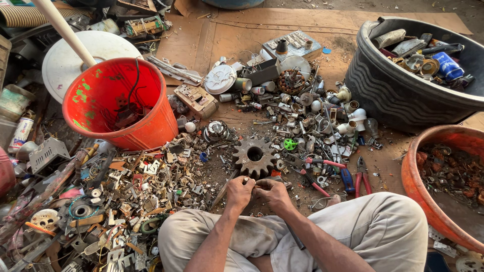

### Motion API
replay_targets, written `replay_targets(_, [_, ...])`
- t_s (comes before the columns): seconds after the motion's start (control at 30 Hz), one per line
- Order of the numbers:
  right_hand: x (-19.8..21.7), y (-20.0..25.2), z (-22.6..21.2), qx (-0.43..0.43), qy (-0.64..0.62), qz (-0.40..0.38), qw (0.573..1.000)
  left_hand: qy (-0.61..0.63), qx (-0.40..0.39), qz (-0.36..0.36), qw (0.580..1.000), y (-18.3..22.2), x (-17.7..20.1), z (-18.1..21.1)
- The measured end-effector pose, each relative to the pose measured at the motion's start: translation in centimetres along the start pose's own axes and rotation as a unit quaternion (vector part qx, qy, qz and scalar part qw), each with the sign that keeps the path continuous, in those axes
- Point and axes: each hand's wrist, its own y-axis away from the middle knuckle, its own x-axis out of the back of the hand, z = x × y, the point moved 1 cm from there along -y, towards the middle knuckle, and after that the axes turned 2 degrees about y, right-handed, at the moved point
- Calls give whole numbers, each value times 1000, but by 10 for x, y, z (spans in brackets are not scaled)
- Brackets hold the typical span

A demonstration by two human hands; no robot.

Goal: The person sits on the ground and uses a hammer and pliers to dismantle a metal gear-like object. They repeatedly strike the object to break it apart and use pliers to pull out small metal pieces, which are then placed into a red bucket.

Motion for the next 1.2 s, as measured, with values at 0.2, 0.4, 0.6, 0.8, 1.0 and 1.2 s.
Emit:
replay_targets(0.2, [4,-6,-1,-44,-50,24,997,104,80,-42,991,2,7,8])
replay_targets(0.4, [56,23,-75,-76,-264,142,951,222,164,3,961,-2,28,14])
replay_targets(0.6, [277,63,-105,230,-152,259,925,297,185,46,936,-11,37,14])
replay_targets(0.8, [444,132,-82,51,166,547,819,307,170,34,936,-11,33,16])
replay_targets(1.0, [444,155,-59,-121,377,525,753,340,163,47,925,-12,34,9])
replay_targets(1.2, [432,131,-68,-125,548,481,673,319,165,51,932,-12,36,11])
